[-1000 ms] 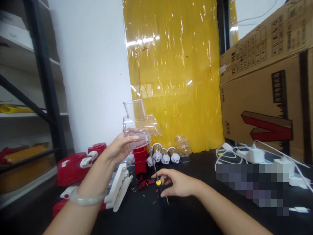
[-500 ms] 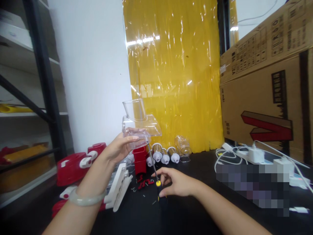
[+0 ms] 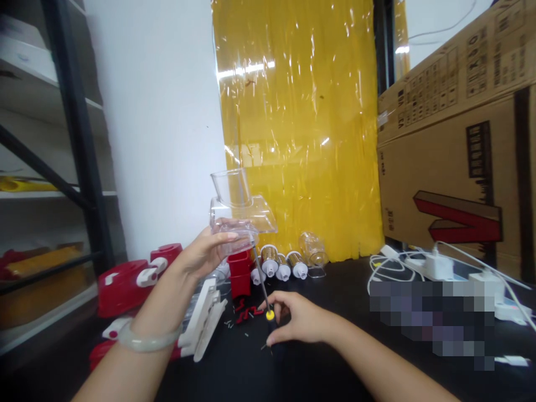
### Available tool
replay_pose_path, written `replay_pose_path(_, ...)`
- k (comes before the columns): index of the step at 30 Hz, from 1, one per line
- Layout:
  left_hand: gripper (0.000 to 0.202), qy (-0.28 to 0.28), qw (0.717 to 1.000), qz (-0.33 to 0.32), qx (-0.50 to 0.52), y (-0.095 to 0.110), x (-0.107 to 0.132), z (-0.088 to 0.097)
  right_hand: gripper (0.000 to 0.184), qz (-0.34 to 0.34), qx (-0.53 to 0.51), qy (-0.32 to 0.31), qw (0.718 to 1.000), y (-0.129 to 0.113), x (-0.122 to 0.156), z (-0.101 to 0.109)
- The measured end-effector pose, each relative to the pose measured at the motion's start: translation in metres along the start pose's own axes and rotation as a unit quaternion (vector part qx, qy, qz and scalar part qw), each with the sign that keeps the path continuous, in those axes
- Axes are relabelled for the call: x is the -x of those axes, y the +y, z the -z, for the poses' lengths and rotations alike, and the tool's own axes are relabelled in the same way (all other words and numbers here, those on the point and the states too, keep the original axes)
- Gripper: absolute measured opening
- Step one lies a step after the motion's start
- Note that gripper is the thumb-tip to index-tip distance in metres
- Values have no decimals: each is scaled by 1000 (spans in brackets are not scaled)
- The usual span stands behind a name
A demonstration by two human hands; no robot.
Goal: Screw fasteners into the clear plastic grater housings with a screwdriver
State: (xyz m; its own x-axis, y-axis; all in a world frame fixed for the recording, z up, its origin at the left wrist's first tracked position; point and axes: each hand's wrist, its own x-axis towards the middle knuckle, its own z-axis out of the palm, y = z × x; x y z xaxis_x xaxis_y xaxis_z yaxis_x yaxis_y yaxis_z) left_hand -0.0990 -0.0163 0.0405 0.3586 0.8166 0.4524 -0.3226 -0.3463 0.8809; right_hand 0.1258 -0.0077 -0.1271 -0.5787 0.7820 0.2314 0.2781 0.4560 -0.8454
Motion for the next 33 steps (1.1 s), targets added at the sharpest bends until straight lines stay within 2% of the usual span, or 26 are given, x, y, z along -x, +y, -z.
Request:
replay_pose_path(3,39,3,1000,1,1,1,0,0,75,11,43,11,999,-5,2,-1)
replay_pose_path(6,39,2,1000,7,1,2,1,0,77,33,31,-51,998,-16,9,9)
replay_pose_path(8,40,2,1000,9,2,3,1,-1,72,42,1,-100,994,-21,13,15)
replay_pose_path(10,41,2,1000,11,6,3,1,-1,64,39,-23,-121,992,-21,13,17)
replay_pose_path(14,41,-1,1000,8,10,3,0,-1,59,14,-19,-72,997,-9,7,10)
replay_pose_path(16,41,-7,1000,6,10,2,0,0,68,7,-10,-50,999,-4,5,9)
replay_pose_path(19,41,-12,1000,10,10,2,0,1,81,26,-2,-54,998,-5,6,14)
replay_pose_path(21,40,-11,1000,11,7,2,0,1,76,44,-18,-82,996,-9,9,16)
replay_pose_path(23,40,-10,1000,9,7,2,0,1,63,48,-43,-104,992,-13,11,16)
replay_pose_path(26,41,-7,1000,7,5,2,0,2,50,38,-61,-99,992,-13,10,9)
replay_pose_path(33,42,-10,1000,8,10,2,-1,2,54,20,-52,-79,995,-10,7,2)
